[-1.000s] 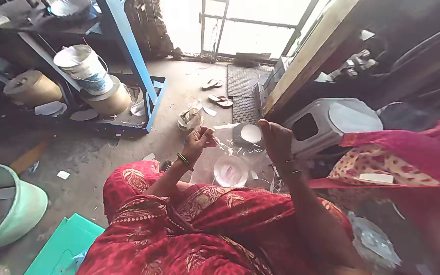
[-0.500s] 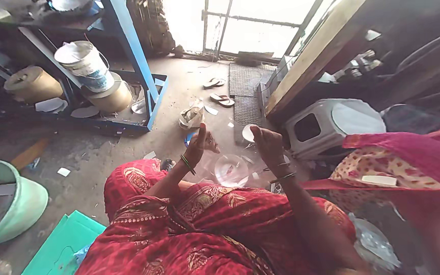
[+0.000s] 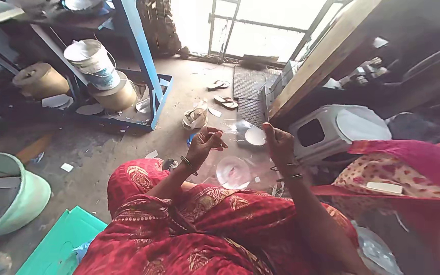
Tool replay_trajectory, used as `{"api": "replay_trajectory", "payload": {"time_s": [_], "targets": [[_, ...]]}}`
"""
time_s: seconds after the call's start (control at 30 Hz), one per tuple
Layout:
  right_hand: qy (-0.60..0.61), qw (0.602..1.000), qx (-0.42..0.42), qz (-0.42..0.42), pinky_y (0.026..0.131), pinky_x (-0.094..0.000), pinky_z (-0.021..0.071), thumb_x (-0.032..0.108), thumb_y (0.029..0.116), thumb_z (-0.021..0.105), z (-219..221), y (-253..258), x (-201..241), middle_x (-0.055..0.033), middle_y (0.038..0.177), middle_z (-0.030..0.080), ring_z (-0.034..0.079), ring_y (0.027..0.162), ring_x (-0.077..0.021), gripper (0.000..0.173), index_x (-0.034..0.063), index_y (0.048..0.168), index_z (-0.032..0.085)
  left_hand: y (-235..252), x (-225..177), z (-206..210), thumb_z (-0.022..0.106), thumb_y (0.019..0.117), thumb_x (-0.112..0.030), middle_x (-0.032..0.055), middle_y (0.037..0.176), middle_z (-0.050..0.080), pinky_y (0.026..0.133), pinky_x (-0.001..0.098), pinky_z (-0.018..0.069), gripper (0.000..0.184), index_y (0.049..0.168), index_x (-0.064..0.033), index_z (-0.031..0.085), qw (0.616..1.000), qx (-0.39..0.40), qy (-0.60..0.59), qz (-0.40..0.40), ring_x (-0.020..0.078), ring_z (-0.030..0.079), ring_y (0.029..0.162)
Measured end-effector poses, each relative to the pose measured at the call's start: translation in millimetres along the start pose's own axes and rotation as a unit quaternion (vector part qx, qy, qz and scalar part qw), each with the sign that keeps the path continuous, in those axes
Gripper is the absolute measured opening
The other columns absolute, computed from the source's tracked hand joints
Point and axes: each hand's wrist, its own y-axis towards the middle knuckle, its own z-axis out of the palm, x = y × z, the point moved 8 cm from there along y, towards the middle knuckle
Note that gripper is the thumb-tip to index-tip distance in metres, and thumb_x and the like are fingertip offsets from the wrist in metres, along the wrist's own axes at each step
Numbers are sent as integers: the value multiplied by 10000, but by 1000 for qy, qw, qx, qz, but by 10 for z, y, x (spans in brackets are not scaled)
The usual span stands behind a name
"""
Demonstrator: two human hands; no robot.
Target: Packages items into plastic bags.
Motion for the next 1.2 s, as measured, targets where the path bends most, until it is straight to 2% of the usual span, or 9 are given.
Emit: {"api": "replay_trajectory", "payload": {"time_s": [0.17,0.43,0.57,0.67,0.73,0.83,0.93,1.1,1.2], "targets": [[-37,999,6,-10,504,-444,399,516,1062,452,21,-70,122,-92,546,462,473,491,-229,667,-10,668,565,0,-23,-7,526,1059,-82,30,787,734,716,275,616,60,1072,-54,578,999,-17,16,25,115,723,692],[-24,994,5,-105,476,-376,370,440,1073,463,122,-180,346,-63,531,439,454,475,-184,615,30,617,511,-18,-52,15,413,1099,-133,16,772,701,723,286,610,169,1031,-53,545,993,0,72,96,110,705,696],[-37,991,14,-129,490,-380,404,403,1067,475,208,-245,437,-80,543,481,496,491,-197,594,12,628,558,-17,-37,-37,373,1112,-264,-27,590,603,603,275,580,436,733,-124,535,992,-19,66,107,92,627,542],[-30,990,27,-134,495,-367,407,393,1075,471,261,-255,427,-72,549,474,492,496,-185,585,11,642,569,-1,4,-34,369,1110,-294,-52,535,570,550,230,551,526,618,-162,500,996,10,30,81,62,588,490],[-40,991,22,-124,485,-372,391,408,1079,450,280,-235,341,-62,535,448,473,485,-189,594,28,631,538,3,37,-21,337,1110,-371,-55,562,588,572,226,542,552,642,-161,541,997,43,12,60,58,593,524],[-32,997,9,-75,495,-406,388,436,1078,452,233,-170,226,-80,542,443,464,491,-212,611,11,646,534,-18,15,46,409,1089,-405,-61,668,648,612,212,551,412,865,-137,627,992,113,8,53,40,630,604],[-5,1000,0,-23,494,-381,382,476,1074,454,174,-117,134,-50,537,432,442,481,-174,620,30,651,531,-59,-47,92,559,1043,-210,-25,849,726,651,202,542,184,1080,-60,660,983,158,56,81,37,661,723],[-1,1000,-5,-22,487,-380,373,489,1075,441,164,-114,119,-45,527,428,439,470,-173,633,34,647,539,-81,-111,79,562,1015,-28,8,881,728,651,198,556,150,1099,10,680,981,133,77,118,36,651,697],[-17,1000,-2,-25,496,-415,372,507,1073,426,212,-118,115,-65,530,432,447,478,-203,648,28,651,536,-72,-128,28,614,993,-17,13,839,712,637,202,560,115,1072,17,690,984,95,92,119,48,649,682]]}}
